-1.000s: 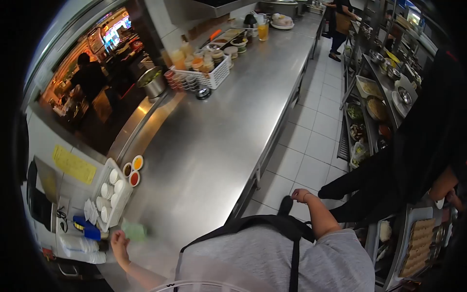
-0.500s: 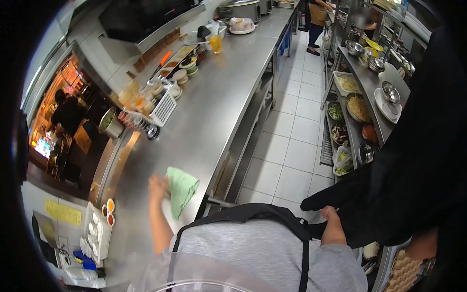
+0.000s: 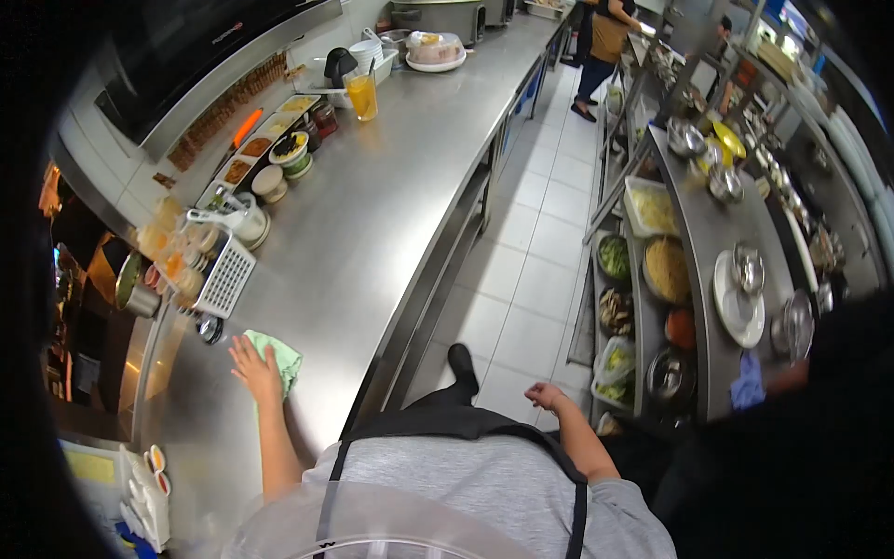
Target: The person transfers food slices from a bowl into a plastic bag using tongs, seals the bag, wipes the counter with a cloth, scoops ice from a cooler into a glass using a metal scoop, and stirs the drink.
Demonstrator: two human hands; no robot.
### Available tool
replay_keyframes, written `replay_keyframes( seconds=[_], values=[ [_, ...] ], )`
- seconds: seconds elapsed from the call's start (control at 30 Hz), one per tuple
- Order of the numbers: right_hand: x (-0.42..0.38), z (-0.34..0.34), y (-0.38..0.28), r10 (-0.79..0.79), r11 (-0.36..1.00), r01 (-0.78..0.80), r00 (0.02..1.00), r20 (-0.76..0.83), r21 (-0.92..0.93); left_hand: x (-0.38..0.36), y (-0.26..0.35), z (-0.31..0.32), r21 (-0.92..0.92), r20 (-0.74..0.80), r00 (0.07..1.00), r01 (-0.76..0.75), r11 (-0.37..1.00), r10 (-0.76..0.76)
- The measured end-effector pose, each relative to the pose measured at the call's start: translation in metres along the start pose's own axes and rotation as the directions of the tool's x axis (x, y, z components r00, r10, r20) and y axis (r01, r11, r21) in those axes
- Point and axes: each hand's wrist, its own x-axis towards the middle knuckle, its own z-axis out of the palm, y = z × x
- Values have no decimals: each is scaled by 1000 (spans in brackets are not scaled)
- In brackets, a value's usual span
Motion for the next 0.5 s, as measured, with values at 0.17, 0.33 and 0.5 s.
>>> replay_keyframes(
  seconds=[0.17, 0.33, 0.5],
  values=[
    [113, -133, -112, -236, 939, 209, 969, -68, -272, 66, 52, 32, 10, -83, 990, 117, 993, -116],
    [123, -206, -289, -414, 909, 417, 891, -184, -25, 100, 97, 44, 9, -60, 982, 183, 983, -182],
    [211, -274, -423, -781, 617, 713, 503, -371, -334, 122, 129, 56, 50, -112, 962, 257, 965, -251]
  ],
)
